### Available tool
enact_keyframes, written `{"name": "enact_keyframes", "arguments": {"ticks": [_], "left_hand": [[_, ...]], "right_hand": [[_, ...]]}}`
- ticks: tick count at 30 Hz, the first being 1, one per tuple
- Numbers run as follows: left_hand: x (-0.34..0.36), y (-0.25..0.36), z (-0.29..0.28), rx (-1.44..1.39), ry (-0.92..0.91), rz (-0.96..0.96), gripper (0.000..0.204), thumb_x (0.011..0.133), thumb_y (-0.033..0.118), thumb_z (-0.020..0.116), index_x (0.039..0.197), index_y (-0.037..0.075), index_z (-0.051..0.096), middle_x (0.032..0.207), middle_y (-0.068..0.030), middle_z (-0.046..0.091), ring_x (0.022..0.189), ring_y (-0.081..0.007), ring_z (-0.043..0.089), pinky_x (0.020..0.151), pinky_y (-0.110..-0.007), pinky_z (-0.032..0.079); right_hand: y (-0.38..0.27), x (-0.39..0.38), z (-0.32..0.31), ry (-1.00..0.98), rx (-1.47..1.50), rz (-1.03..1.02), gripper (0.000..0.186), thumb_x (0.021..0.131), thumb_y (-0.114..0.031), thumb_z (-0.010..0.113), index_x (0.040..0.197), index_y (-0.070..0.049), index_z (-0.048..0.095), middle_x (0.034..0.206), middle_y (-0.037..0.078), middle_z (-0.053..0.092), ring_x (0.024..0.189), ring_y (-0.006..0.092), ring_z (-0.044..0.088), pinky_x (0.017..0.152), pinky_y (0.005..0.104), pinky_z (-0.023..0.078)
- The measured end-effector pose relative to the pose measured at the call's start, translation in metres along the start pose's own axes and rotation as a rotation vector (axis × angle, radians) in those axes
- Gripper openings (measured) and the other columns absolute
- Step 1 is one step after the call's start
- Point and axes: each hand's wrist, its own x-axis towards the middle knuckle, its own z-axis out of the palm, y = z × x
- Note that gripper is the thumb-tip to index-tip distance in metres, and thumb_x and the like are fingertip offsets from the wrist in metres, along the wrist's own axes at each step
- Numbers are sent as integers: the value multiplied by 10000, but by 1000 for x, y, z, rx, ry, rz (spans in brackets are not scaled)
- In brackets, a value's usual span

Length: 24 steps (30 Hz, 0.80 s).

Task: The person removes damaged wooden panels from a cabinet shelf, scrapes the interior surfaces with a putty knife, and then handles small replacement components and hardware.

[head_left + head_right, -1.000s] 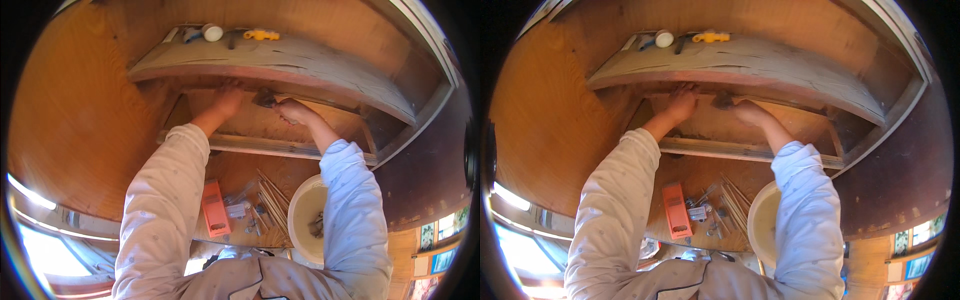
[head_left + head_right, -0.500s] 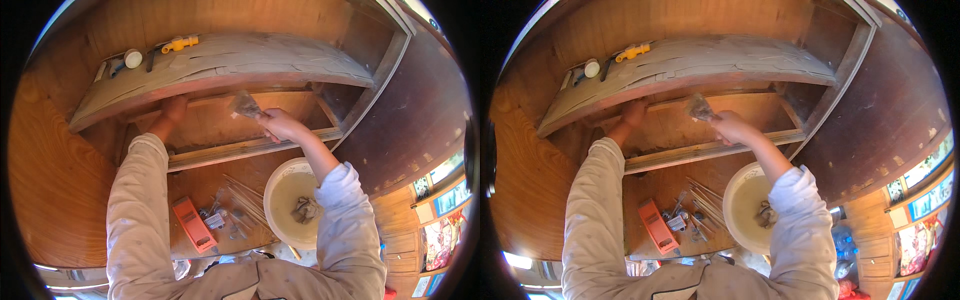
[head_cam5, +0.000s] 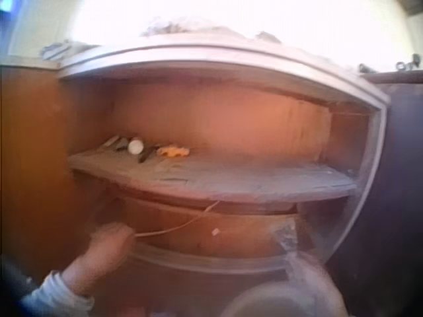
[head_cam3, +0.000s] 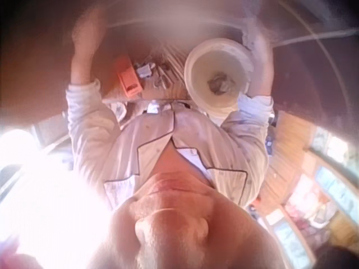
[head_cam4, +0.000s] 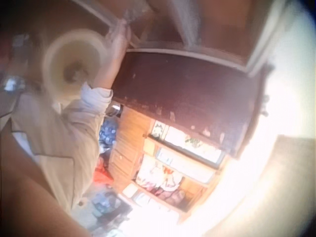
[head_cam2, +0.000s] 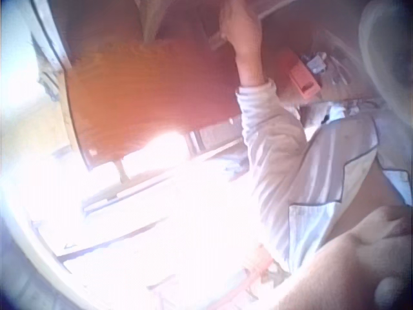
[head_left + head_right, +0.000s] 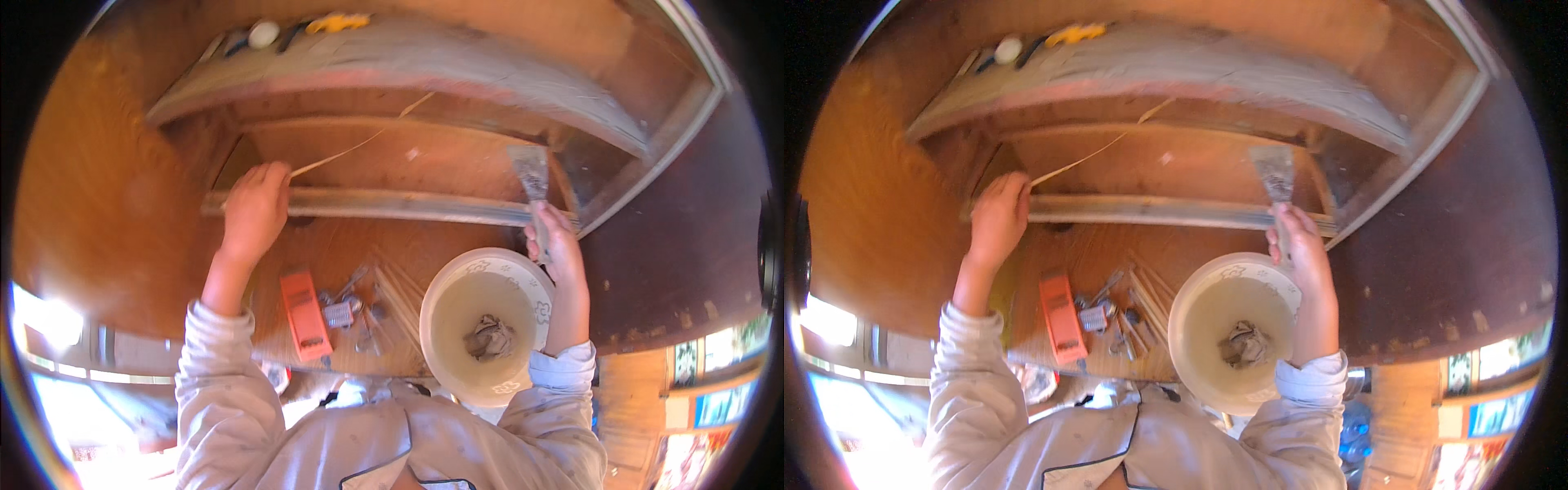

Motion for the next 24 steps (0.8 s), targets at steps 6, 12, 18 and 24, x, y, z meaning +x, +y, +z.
{"name": "enact_keyframes", "arguments": {"ticks": [6, 12, 18, 24], "left_hand": [[-252, 54, -71, -19, -29, -526, 55, 824, -27, 515, 873, -6, 528, 811, -180, 537, 753, -367, 518, 655, -416, 424], [-572, 231, -120, 151, -180, -1575, 101, 860, 39, 507, 951, 0, 526, 777, -190, 566, 790, -366, 568, 731, -391, 448], [-781, 270, -84, -249, -411, -1799, 220, 813, 169, 566, 974, 19, 556, 876, -226, 600, 879, -376, 584, 738, -418, 455], [-466, 153, -60, -140, -760, -1255, 352, 813, 300, 574, 1047, 37, 561, 980, -194, 611, 915, -359, 587, 771, -440, 468]], "right_hand": [[22, -13, 12, -90, 68, 8, 346, 932, -333, 481, 1019, 1, 509, 597, 40, 460, 404, 119, 419, 377, 250, 339], [38, -18, 43, -221, -10, -24, 330, 942, -332, 460, 996, -10, 510, 572, 46, 462, 390, 116, 419, 368, 238, 330], [44, -17, 79, -435, -68, -39, 275, 944, -259, 404, 1049, -18, 485, 585, 55, 482, 393, 115, 410, 378, 227, 323], [46, -30, 144, -380, -388, -82, 377, 931, -133, 463, 1302, -97, 408, 742, 25, 580, 478, 60, 461, 425, 199, 384]]}}
